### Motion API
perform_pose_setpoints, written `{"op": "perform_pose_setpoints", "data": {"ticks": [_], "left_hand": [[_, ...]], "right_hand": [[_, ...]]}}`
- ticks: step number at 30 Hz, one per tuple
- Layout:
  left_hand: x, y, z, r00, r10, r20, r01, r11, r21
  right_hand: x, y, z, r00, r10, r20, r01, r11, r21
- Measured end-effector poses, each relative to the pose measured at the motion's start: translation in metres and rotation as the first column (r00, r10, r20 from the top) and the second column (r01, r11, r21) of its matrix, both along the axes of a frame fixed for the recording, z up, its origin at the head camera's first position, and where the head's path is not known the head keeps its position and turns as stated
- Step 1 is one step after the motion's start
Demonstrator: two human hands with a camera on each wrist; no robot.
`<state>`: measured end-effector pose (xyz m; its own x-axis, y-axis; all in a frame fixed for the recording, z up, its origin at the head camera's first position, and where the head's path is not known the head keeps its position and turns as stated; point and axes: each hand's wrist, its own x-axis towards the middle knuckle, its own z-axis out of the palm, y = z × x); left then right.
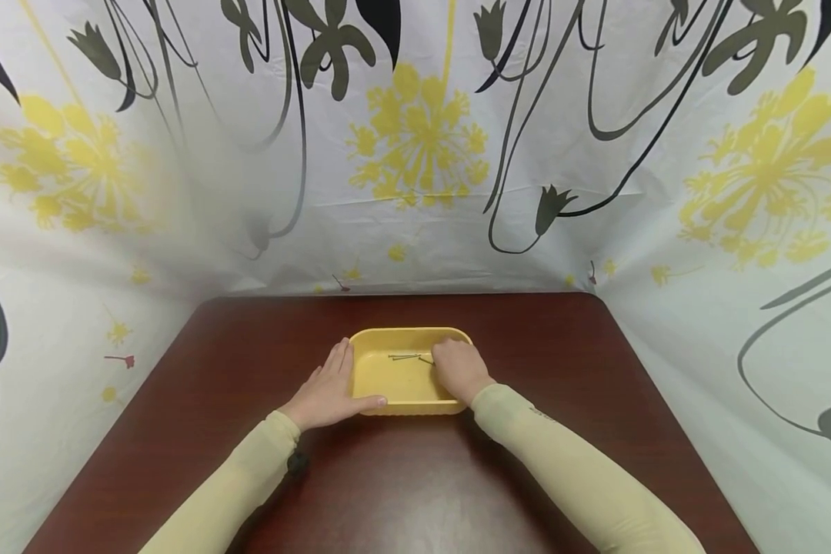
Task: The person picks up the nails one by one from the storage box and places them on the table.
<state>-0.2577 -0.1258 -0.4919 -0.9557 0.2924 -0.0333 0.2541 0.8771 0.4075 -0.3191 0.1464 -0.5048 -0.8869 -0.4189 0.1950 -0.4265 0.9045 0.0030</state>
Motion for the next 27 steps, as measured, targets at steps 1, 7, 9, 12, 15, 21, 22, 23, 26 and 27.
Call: {"op": "perform_pose_setpoints", "data": {"ticks": [1, 7, 9, 12, 15, 21, 22, 23, 26, 27], "left_hand": [[0.0001, 0.0000, 0.0001, 1.000, 0.000, 0.002, 0.000, 1.000, 0.000], [0.0013, 0.0004, 0.0024, 1.000, -0.011, -0.002, 0.011, 1.000, 0.024], [0.0013, 0.0006, 0.0029, 1.000, -0.010, 0.002, 0.010, 1.000, 0.027], [0.0008, 0.0006, 0.0025, 1.000, -0.008, 0.007, 0.008, 1.000, 0.025], [0.0002, 0.0006, 0.0017, 1.000, -0.008, 0.011, 0.008, 1.000, 0.013], [0.0007, 0.0012, 0.0031, 1.000, -0.007, 0.013, 0.006, 1.000, 0.006], [0.0008, 0.0013, 0.0036, 1.000, -0.005, 0.014, 0.005, 1.000, 0.003], [0.0008, 0.0013, 0.0038, 1.000, -0.003, 0.015, 0.003, 1.000, 0.004], [0.0004, 0.0015, 0.0050, 1.000, 0.001, 0.014, -0.001, 1.000, -0.001], [0.0002, 0.0015, 0.0054, 1.000, 0.002, 0.013, -0.002, 1.000, -0.003]], "right_hand": [[0.0000, 0.0001, 0.0000, 1.000, 0.001, 0.001, -0.001, 1.000, 0.002], [0.0012, 0.0009, 0.0017, 1.000, -0.011, 0.011, 0.011, 0.999, -0.030], [0.0015, 0.0012, 0.0021, 1.000, -0.010, 0.013, 0.011, 0.999, -0.046], [0.0018, 0.0016, 0.0024, 1.000, -0.001, 0.027, 0.003, 0.999, -0.054], [0.0026, 0.0020, 0.0039, 0.999, 0.008, 0.045, -0.005, 0.998, -0.067], [0.0046, 0.0025, 0.0060, 0.999, 0.028, 0.025, -0.026, 0.994, -0.102], [0.0050, 0.0024, 0.0058, 0.999, 0.033, 0.015, -0.031, 0.994, -0.104], [0.0053, 0.0023, 0.0057, 0.999, 0.038, 0.006, -0.037, 0.994, -0.103], [0.0066, 0.0009, 0.0064, 0.997, 0.065, -0.030, -0.068, 0.991, -0.113], [0.0071, 0.0004, 0.0071, 0.996, 0.077, -0.045, -0.082, 0.990, -0.117]]}}
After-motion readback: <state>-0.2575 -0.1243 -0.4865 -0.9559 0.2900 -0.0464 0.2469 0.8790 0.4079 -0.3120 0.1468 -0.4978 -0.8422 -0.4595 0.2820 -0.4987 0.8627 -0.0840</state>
